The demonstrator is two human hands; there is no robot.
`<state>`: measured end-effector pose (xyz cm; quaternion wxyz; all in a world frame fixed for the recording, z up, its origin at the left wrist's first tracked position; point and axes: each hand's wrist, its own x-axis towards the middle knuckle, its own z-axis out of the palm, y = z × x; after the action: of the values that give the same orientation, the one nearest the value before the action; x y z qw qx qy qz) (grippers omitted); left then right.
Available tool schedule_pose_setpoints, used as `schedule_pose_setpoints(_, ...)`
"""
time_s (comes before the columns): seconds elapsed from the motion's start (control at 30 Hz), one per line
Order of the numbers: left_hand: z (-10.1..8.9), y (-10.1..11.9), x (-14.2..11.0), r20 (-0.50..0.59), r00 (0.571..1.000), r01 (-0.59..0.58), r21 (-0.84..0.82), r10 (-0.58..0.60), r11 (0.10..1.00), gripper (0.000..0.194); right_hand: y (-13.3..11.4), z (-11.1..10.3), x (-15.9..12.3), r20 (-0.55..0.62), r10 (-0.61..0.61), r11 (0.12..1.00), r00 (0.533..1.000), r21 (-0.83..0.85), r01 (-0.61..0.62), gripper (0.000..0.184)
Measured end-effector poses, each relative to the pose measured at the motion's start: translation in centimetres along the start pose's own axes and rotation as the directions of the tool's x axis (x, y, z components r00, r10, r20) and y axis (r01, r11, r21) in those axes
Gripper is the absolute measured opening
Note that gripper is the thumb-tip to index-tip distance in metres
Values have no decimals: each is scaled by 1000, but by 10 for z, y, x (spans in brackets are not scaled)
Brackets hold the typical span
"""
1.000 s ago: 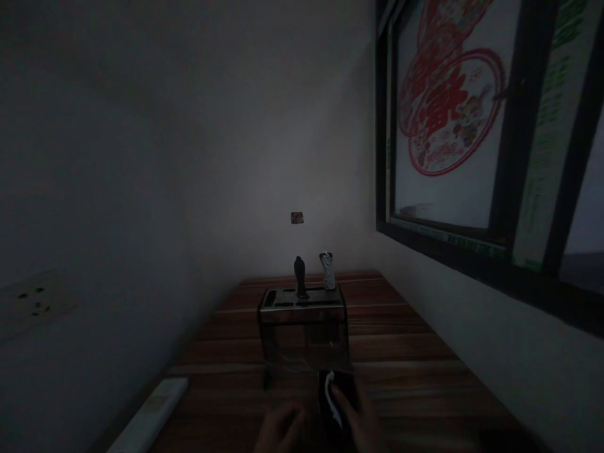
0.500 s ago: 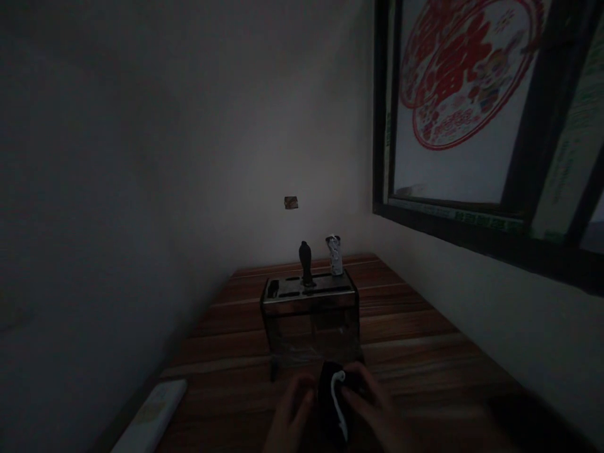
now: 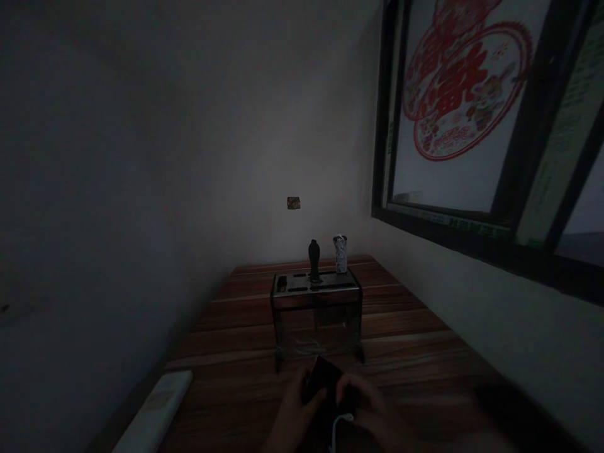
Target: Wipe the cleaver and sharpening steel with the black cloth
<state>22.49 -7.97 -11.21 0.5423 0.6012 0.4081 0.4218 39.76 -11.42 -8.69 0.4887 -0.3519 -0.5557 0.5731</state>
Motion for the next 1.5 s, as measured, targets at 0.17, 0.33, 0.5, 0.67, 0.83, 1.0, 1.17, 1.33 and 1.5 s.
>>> schedule_pose_setpoints(0.17, -3, 4, 1, -80, 996, -37, 21, 39, 999, 35, 5, -9, 5, 42, -77, 988, 996, -132, 82, 14)
schedule_pose_setpoints(0.33, -9, -11, 9, -207, 976, 58, -51, -67, 997, 60, 5, -28, 16, -112, -197, 947, 974, -279, 160, 14)
schedule_pose_setpoints(0.5, -12, -28, 17, -208, 976, 43, -107, -64, 993, 69, -22, -42, 25, -176, -367, 853, 913, -454, 256, 15)
schedule_pose_setpoints(0.67, -12, -25, 15, -210, 975, 59, -99, -79, 993, 64, -89, -37, 37, 11, -541, 558, 841, -744, 369, 17)
schedule_pose_setpoints(0.83, -12, -22, 15, -165, 984, 46, -119, -65, 992, 60, -148, -34, 64, 349, -542, -38, 765, -919, 393, 24)
schedule_pose_setpoints(1.0, -11, -18, 13, -135, 990, 41, -85, -52, 995, 53, -184, -36, 94, 590, -315, -552, 743, -751, 363, 20)
schedule_pose_setpoints(1.17, -11, -18, 13, -140, 990, 22, -62, -31, 998, 53, -198, -36, 116, 727, -36, -800, 686, -432, 416, 14)
schedule_pose_setpoints(1.33, -10, -23, 16, -127, 992, -11, -43, 5, 999, 49, -196, -29, 131, 759, 154, -877, 633, -190, 442, 18)
schedule_pose_setpoints(1.5, -9, -20, 15, -113, 992, -61, -26, 58, 998, 37, -178, -23, 152, 682, 178, -906, 709, -167, 389, 20)
